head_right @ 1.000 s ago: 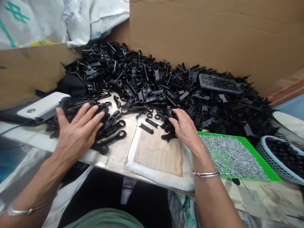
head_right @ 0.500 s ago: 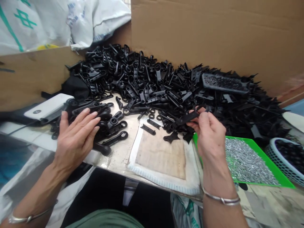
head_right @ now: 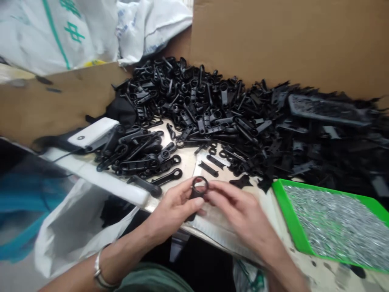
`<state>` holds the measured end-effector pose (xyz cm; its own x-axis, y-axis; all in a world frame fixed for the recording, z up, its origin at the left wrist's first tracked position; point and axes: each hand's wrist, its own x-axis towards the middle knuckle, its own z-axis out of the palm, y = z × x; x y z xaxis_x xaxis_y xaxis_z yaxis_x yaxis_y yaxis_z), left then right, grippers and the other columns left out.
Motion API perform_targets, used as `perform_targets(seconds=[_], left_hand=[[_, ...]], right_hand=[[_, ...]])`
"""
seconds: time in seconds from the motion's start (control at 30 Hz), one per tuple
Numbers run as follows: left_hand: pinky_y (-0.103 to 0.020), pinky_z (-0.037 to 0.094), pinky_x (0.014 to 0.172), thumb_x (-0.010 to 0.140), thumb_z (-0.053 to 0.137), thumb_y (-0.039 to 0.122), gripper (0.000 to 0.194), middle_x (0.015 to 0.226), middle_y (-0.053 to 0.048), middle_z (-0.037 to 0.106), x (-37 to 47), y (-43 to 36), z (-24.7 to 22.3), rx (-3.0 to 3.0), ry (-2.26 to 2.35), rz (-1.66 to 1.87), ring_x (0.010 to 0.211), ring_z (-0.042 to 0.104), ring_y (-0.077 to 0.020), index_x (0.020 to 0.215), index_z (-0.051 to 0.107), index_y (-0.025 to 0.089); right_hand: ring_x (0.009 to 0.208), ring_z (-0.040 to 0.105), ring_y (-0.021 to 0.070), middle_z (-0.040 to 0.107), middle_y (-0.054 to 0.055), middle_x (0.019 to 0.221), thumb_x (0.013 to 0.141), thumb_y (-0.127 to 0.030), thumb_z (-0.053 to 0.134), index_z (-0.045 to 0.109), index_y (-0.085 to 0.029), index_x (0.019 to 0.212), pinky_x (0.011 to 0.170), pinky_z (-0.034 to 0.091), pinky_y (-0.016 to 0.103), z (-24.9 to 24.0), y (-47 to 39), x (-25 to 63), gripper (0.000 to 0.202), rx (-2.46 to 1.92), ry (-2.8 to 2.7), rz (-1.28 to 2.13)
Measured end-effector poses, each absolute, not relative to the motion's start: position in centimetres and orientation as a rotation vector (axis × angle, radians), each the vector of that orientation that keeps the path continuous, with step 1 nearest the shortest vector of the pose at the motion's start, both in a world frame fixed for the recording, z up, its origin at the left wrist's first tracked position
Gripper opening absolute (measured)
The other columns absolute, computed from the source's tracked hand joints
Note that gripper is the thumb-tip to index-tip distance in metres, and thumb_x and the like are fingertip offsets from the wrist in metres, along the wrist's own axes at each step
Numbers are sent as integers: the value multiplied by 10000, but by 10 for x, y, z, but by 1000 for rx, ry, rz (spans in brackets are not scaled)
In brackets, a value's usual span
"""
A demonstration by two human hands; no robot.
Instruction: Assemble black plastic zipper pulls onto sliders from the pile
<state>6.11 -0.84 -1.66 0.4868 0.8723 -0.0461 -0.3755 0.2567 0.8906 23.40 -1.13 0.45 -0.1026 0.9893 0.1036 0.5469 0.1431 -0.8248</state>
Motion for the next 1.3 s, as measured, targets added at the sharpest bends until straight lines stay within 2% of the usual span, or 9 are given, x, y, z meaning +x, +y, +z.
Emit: perform_targets(seconds=[0.13, 0.23, 0.33, 0.43, 0.6, 0.7, 0.9, 1.17, 1.3], left_hand=[[-181, 408, 487, 792, 625, 206, 377, 926, -81, 634, 56, -14, -22, 812, 672, 839, 638, 613, -110, 1155, 581, 113], [-153, 349, 422, 744, 707, 246, 608, 934, -34, 590, 48, -20, -20, 787, 760, 804, 518, 524, -39, 1310, 494, 189], [-145, 354, 378, 659, 793, 262, 785, 979, 9, 510, 41, -23, -20, 787, 832, 774, 447, 467, 1, 1358, 439, 303], [-147, 367, 355, 673, 772, 234, 701, 960, 30, 485, 37, -22, -22, 854, 833, 797, 399, 441, 16, 1303, 480, 329], [-141, 293, 328, 769, 685, 242, 449, 995, 12, 469, 39, -22, -23, 835, 787, 837, 429, 489, 0, 1196, 553, 275], [-150, 338, 411, 773, 698, 223, 450, 970, 15, 453, 42, -21, -23, 772, 765, 886, 517, 474, -5, 1200, 557, 243], [-172, 312, 461, 889, 590, 348, 317, 763, 14, 489, 48, -18, -21, 683, 660, 775, 551, 433, -55, 1148, 543, 169], [-194, 427, 521, 953, 472, 323, 282, 975, -118, 645, 53, -20, -19, 608, 669, 702, 615, 570, -95, 1093, 571, 99], [-215, 506, 610, 935, 513, 269, 227, 1139, -170, 641, 53, -18, -17, 554, 682, 699, 784, 663, -158, 1030, 610, 87]], right_hand=[[877, 648, 341, 712, 89, 1041, 844, -545, 535, 700, -331, 1039, 717, 492, 512, -2, 39, 279, 333, -1851, -1933, -84], [912, 584, 369, 684, 126, 1003, 844, -481, 563, 672, -327, 1059, 614, 421, 468, -16, 72, 290, 286, -1990, -2096, -266], [816, 559, 337, 664, 115, 821, 820, -418, 591, 701, -301, 876, 577, 365, 429, -28, 88, 289, 170, -1954, -2120, -236], [784, 559, 331, 656, 96, 789, 787, -359, 610, 708, -304, 800, 593, 370, 443, -30, 92, 290, 113, -1887, -2081, -178], [951, 616, 276, 673, 77, 1054, 878, -377, 535, 703, -283, 992, 804, 468, 419, -11, 65, 293, 224, -1708, -1906, -86], [894, 659, 206, 681, 44, 1084, 919, -408, 508, 668, -263, 1094, 776, 520, 344, -7, 26, 284, 277, -1648, -1805, 59], [932, 642, 205, 677, 62, 986, 891, -279, 587, 702, -205, 913, 830, 517, 336, -38, -39, 269, 138, -1477, -1914, 303], [1084, 579, 268, 623, 105, 1157, 890, -282, 599, 627, -180, 1009, 893, 507, 409, -32, -45, 281, 159, -1630, -2196, 115], [992, 625, 248, 655, 98, 1104, 922, -233, 539, 580, -186, 1153, 829, 537, 397, -22, -36, 273, 239, -1698, -2321, 192]])
